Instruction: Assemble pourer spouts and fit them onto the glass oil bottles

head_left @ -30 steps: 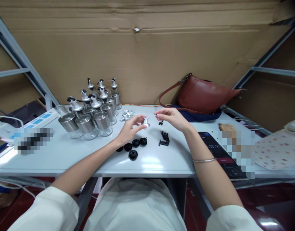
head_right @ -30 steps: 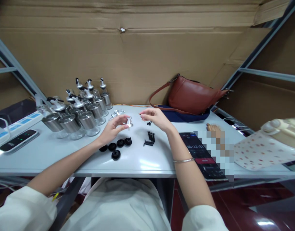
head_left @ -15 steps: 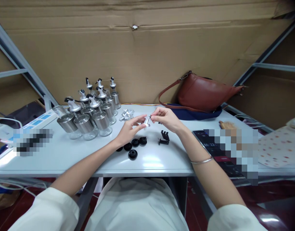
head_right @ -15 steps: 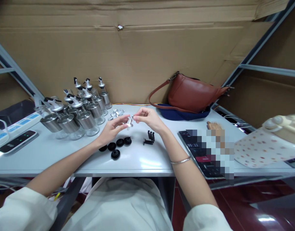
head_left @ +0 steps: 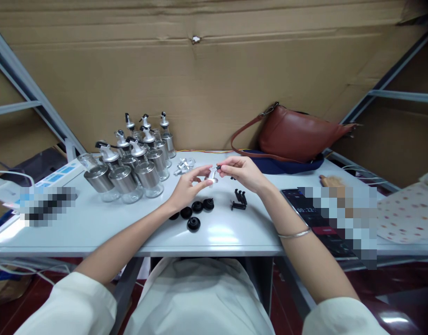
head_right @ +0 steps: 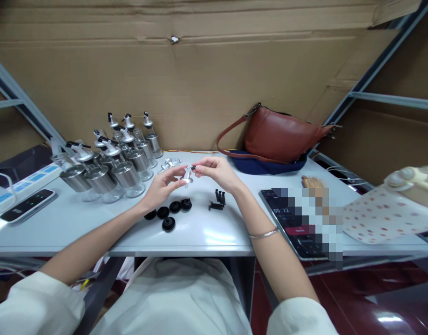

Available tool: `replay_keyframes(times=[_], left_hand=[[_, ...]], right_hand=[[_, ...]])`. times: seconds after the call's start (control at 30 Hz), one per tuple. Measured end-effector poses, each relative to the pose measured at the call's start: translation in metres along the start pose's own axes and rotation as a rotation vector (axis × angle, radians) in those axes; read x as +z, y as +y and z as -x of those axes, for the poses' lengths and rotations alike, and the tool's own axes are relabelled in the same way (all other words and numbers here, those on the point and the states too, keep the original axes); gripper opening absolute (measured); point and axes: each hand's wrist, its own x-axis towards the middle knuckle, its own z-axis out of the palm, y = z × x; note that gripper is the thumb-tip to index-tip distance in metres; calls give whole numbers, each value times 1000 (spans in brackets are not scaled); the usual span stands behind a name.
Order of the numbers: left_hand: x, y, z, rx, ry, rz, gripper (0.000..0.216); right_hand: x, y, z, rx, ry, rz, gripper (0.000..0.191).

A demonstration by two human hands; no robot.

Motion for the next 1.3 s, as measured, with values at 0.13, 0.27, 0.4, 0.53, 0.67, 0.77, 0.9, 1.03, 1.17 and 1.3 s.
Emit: replay_keyframes(times=[0.13, 0.27, 0.4, 0.53, 0.67, 0.77, 0.9, 1.03, 1.17, 1.3], left_hand=[[0, 0, 0, 4, -7, 1, 41], [1, 1, 0, 14, -16, 11, 40], [1, 1, 0, 27, -26, 21, 39], [2, 2, 0, 25, -24, 24, 39], [1, 2, 0, 12, -23, 20, 39], [1, 1, -1, 0, -15, 12, 41], [0, 0, -1, -1, -15, 10, 41], [0, 2, 0, -8, -19, 4, 41], [0, 3, 0, -15, -26, -4, 41], [0, 2, 0, -11, -31, -21, 42]], right_hand=[[-1, 0, 0, -5, -7, 14, 27], [-2, 1, -1, 1, -17, 22, 28], [-2, 4, -1, 18, -52, 39, 29], [-2, 5, -1, 2, -69, 42, 29], [-2, 4, -1, -11, -71, 64, 29], [-2, 3, -1, -16, -80, 80, 30], [0, 1, 0, -13, -77, 103, 34], [2, -1, 0, 3, -76, 110, 37], [3, -2, 0, 9, -67, 131, 38], [4, -2, 0, 20, -57, 131, 39]])
